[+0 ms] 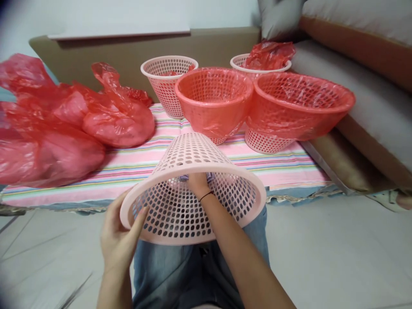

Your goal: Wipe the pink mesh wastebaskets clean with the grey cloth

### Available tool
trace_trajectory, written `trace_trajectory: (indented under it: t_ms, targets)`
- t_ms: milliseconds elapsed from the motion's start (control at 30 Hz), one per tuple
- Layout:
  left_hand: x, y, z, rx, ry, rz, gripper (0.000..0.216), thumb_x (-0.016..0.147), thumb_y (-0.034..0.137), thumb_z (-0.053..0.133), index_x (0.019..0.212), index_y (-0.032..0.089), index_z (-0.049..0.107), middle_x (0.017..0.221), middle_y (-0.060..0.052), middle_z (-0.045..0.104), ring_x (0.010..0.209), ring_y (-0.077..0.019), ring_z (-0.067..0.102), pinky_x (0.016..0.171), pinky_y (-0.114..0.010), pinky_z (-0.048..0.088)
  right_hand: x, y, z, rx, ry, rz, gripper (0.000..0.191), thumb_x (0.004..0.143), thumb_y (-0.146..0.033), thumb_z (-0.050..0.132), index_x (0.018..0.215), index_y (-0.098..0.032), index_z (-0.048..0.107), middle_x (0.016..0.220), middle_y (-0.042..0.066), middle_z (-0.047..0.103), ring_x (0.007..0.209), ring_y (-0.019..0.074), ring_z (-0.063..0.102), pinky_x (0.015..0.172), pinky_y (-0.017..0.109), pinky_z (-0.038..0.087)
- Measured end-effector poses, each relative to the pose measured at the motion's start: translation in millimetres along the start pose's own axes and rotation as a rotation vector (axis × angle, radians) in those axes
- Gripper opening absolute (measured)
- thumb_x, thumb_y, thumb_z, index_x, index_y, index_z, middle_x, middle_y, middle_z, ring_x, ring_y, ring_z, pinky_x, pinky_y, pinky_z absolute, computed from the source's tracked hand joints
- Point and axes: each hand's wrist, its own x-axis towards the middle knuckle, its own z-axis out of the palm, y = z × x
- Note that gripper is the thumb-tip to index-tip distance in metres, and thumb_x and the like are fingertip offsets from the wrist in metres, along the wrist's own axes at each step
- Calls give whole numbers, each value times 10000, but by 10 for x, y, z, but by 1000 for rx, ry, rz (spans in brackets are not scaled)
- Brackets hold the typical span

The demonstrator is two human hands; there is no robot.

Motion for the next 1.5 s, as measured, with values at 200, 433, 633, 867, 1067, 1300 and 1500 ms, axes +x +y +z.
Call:
trace_trajectory:
  t_ms: [200, 433, 633, 867, 1067, 1300, 1500]
  targets:
    - [-637, -477, 274, -126, 255, -256, 525, 846, 340, 766, 1321, 257, 559, 1336, -107, 652, 1256, -244, 633, 1114, -423, 491, -11, -33, -23, -4, 13, -22, 523, 1034, -295, 382, 1534, -146, 415, 1585, 151, 452, 1484, 284, 383, 1227, 510, 323]
    - [-391, -225, 321, -158, 214, -32, 477, 896, 248, 703, 1338, 314, 537, 1458, -75, 575, 1353, -260, 560, 1157, -443, 448, -46, -129, -318, -88, 33, -156, 483, 967, -154, 484, 1443, -216, 539, 1492, 116, 562, 1429, 283, 428, 1225, 515, 299]
    - [-177, -55, 356, -163, 149, -153, 437, 890, 291, 706, 1312, 295, 595, 1319, -53, 651, 1232, -236, 615, 1112, -422, 456, 39, -243, -608, -186, 34, -239, 498, 980, -97, 417, 1439, -240, 547, 1464, 113, 563, 1390, 285, 398, 1258, 574, 67]
    - [-22, 41, 420, -194, 87, -138, 354, 875, 276, 696, 1228, 287, 667, 1174, -25, 714, 1080, -208, 683, 983, -360, 537, 87, -37, -321, -185, -99, -90, 481, 916, -100, 491, 1356, -238, 627, 1404, 124, 582, 1290, 311, 460, 1143, 519, 295]
    - [-58, 20, 474, -227, 127, -164, 366, 867, 262, 706, 1230, 285, 663, 1177, -28, 706, 1110, -220, 671, 1054, -411, 504, 67, 15, -229, -171, -217, -2, 324, 960, -274, 575, 1259, -179, 657, 1279, 110, 641, 1184, 275, 574, 1062, 472, 409]
    - [-140, 16, 543, -279, 187, -209, 359, 884, 275, 697, 1239, 277, 642, 1179, -45, 691, 1159, -230, 647, 1098, -454, 480, 32, -15, -317, -139, -294, 3, 326, 996, -402, 591, 1211, -164, 650, 1241, 83, 680, 1164, 240, 634, 1081, 509, 447]
    - [-150, 19, 556, -290, 214, -224, 342, 877, 291, 707, 1212, 269, 645, 1156, -44, 687, 1140, -227, 653, 1107, -469, 479, -208, -135, -499, -74, -312, -15, 268, 996, -275, 532, 1184, -145, 671, 1224, 126, 709, 1155, 245, 640, 1054, 418, 419]
